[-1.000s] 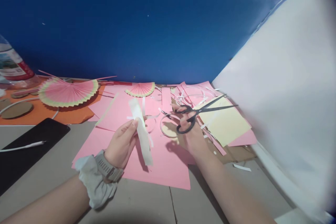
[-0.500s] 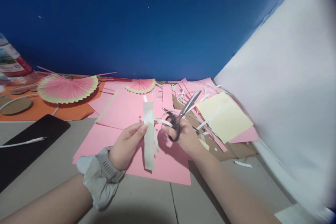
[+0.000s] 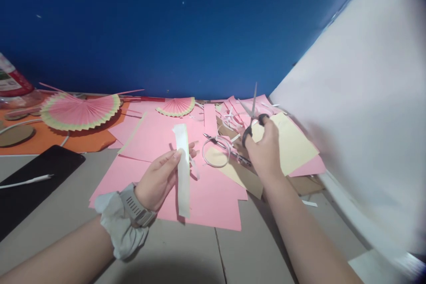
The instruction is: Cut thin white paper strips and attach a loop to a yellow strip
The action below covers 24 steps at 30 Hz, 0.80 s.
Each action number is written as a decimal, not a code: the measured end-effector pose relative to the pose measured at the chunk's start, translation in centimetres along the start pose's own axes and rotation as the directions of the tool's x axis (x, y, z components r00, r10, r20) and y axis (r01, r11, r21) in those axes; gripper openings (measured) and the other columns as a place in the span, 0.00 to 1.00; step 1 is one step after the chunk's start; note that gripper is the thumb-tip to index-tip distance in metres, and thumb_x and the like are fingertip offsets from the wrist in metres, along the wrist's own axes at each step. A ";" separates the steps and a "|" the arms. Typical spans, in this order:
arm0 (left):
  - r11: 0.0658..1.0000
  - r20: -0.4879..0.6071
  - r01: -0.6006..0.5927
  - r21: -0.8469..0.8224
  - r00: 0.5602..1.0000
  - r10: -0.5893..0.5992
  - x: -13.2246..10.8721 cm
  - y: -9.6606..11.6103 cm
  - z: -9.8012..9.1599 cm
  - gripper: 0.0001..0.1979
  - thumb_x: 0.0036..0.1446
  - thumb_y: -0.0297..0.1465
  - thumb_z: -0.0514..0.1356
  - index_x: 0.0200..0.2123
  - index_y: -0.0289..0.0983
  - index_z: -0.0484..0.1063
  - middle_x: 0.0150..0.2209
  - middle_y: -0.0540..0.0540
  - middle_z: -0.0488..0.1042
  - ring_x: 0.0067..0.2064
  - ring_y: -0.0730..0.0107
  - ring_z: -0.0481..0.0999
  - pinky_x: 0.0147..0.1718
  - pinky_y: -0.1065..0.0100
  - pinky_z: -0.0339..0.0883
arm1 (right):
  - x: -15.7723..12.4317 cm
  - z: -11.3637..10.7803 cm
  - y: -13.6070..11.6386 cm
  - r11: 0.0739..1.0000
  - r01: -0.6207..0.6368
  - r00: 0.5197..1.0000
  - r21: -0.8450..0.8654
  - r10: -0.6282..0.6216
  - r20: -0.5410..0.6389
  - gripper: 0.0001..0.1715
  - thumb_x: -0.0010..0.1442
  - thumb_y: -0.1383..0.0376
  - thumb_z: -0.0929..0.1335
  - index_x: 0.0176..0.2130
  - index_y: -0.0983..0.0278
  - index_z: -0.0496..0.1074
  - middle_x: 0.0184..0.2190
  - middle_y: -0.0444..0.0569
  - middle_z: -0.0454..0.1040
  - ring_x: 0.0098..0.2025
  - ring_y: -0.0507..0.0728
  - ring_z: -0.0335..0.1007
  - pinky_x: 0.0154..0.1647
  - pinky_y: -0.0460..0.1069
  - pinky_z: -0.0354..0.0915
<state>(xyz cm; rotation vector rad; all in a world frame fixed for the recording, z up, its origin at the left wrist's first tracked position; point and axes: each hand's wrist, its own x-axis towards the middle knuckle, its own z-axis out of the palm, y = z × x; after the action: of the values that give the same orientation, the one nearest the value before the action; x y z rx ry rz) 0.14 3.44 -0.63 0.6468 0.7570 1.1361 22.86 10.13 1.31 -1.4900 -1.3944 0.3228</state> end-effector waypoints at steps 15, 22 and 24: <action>0.995 0.096 -0.010 -0.097 0.995 0.020 0.6 -0.2 -0.2 0.20 0.61 0.34 0.52 0.54 0.33 0.66 0.51 0.40 0.71 0.54 0.60 0.67 0.57 0.61 0.56 | -6.3 4.3 -3.2 0.867 -0.395 0.707 0.304 0.076 0.703 0.13 0.51 0.61 0.70 0.31 0.62 0.61 0.32 0.45 0.71 0.30 0.53 0.68 0.32 0.50 0.64; 0.999 0.068 -0.030 -0.025 0.997 0.032 0.5 -0.4 -0.3 0.17 0.60 0.35 0.54 0.50 0.35 0.70 0.47 0.43 0.74 0.52 0.63 0.69 0.52 0.65 0.61 | -6.0 3.9 -3.6 0.852 -0.421 0.664 0.310 0.057 0.745 0.17 0.51 0.59 0.70 0.28 0.62 0.58 0.21 0.39 0.65 0.22 0.49 0.63 0.24 0.46 0.60; 0.999 0.049 -0.030 -0.022 0.998 0.031 0.6 -0.5 -0.4 0.16 0.59 0.35 0.56 0.49 0.37 0.72 0.50 0.44 0.73 0.53 0.63 0.68 0.54 0.66 0.60 | -6.0 3.8 -3.8 0.865 -0.398 0.689 0.307 0.060 0.723 0.18 0.49 0.58 0.71 0.28 0.62 0.59 0.21 0.38 0.63 0.20 0.48 0.60 0.23 0.46 0.59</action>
<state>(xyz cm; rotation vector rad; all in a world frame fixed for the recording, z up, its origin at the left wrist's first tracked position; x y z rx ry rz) 0.26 3.88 -1.35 0.6681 0.6938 1.1505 16.08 6.08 0.08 -1.1851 -1.5381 1.4094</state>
